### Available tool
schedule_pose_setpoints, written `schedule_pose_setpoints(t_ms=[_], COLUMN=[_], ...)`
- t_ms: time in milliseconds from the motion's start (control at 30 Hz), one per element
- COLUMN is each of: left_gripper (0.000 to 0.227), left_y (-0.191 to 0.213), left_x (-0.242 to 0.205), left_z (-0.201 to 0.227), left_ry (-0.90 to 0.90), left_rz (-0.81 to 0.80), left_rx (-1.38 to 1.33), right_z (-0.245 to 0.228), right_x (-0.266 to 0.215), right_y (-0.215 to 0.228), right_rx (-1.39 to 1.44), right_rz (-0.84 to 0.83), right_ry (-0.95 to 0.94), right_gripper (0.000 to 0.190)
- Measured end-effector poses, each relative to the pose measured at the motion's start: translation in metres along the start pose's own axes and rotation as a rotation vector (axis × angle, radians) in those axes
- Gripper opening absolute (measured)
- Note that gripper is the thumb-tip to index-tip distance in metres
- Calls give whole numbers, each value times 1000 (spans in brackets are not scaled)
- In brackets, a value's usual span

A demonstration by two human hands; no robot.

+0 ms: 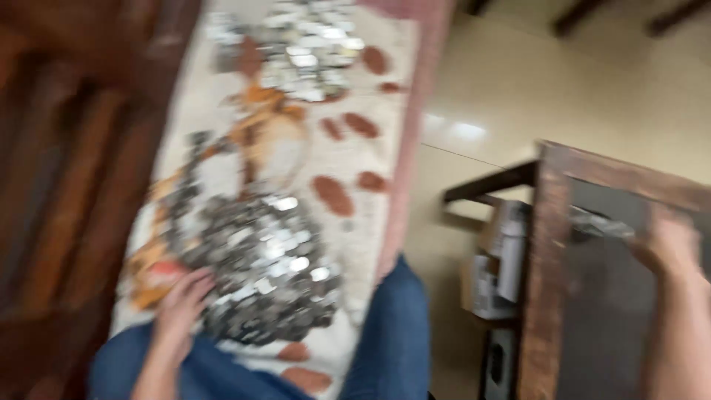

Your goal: Stacking coins from a pile on a blanket and placing the stacks on a table

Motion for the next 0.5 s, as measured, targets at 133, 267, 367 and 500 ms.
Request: schedule_pose_setpoints(t_ms=[133, 267, 367, 500], left_gripper=[31, 65, 84, 95], left_y=[8, -29, -42, -62], left_x=[57, 16, 6, 12], left_z=[-36, 17, 37, 43], left_ry=[-472, -429, -258, -57], left_rz=[42, 196, 223, 104], left_rx=[421, 821, 833, 841], right_z=[-125, -369, -514, -617], right_x=[-86, -219, -226, -241], right_y=[52, 74, 9, -42], right_rx=[427, 609, 579, 732], right_rz=[572, 167, -122, -327], right_ry=[336, 741, 828, 715], right_gripper=[64, 33, 40, 92])
Point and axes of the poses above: each hand's wrist, its own x-axis towards the middle knuckle, its own y-axis out of the back of the hand, z = x × y, the point moved 8 cm from there along x, towards the middle knuckle, and after that the axes turned 10 degrees about -z, right-handed, at the moved point
